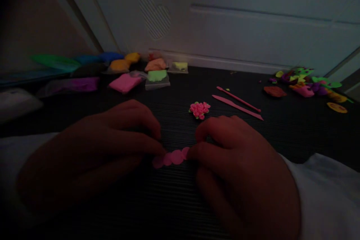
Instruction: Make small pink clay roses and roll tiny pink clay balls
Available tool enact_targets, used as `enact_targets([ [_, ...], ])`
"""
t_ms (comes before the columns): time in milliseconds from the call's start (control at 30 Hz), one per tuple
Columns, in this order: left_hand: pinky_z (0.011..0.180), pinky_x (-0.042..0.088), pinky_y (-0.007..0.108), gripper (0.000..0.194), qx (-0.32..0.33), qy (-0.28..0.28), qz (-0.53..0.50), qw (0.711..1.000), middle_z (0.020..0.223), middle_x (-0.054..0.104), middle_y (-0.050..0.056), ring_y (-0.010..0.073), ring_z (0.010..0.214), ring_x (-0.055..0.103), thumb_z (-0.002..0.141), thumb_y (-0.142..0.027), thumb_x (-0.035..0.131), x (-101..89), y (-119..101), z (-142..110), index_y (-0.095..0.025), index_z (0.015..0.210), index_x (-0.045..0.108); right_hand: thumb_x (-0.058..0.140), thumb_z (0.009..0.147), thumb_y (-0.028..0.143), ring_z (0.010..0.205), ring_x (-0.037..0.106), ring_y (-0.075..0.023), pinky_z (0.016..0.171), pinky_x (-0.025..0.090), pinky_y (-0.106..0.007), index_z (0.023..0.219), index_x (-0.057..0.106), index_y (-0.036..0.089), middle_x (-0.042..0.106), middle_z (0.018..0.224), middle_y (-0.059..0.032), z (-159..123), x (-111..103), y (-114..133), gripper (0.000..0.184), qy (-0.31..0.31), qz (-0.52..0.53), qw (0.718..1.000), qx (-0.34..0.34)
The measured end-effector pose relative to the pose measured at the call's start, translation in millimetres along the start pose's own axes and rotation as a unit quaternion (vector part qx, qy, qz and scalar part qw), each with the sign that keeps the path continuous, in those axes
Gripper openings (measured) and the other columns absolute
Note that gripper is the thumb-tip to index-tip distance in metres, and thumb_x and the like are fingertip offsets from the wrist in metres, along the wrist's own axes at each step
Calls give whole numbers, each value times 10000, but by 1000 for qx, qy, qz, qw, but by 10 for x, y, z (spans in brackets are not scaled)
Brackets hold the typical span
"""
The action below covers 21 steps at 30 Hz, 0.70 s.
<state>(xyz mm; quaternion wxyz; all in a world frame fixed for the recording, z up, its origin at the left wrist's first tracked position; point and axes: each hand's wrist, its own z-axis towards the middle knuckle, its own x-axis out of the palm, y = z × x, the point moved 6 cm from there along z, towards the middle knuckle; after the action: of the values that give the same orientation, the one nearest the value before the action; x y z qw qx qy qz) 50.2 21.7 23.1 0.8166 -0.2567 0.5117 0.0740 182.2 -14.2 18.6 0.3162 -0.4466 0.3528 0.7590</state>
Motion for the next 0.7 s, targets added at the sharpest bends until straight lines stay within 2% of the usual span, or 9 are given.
enact_targets([
  [133,675,350,246,255,-9,6,-9,1000,866,495,-2,129,815,437,686,-68,421,-13,13,-45,-211,771,615,457,676,149,679,456,-160,561,337,-324,729,563,240,529,834,5,3,-19,22,150,-25,27,999,-25],
  [267,615,354,250,332,-3,12,14,1000,903,488,-15,129,797,429,696,-80,444,18,2,-65,-276,919,590,465,636,91,602,440,-131,545,298,-304,613,547,215,556,716,28,6,-28,58,150,-41,29,997,-56],
  [367,576,347,257,408,10,32,44,998,920,491,-23,142,784,422,689,-91,486,87,-19,-68,-337,1009,543,484,648,123,589,443,-125,532,284,-292,712,583,244,557,711,34,14,-19,67,169,-50,16,996,-70],
  [467,580,346,277,437,0,14,62,998,918,497,-26,153,783,417,702,-97,472,99,-22,-72,-363,1046,514,552,634,159,551,426,-120,514,266,-286,716,588,281,530,645,50,22,12,44,152,-42,-2,997,-65],
  [600,573,352,257,407,6,9,53,999,927,496,-40,141,790,426,661,-84,513,99,-22,-74,-342,975,542,577,627,173,540,426,-119,520,282,-282,688,573,295,512,632,62,2,48,35,137,-21,-34,997,-61],
  [700,575,356,248,304,-4,-3,37,999,901,496,-42,134,795,431,650,-87,509,79,7,-71,-296,861,573,571,653,200,549,431,-118,515,286,-270,721,572,316,510,643,65,-4,59,35,135,-13,-37,998,-56],
])
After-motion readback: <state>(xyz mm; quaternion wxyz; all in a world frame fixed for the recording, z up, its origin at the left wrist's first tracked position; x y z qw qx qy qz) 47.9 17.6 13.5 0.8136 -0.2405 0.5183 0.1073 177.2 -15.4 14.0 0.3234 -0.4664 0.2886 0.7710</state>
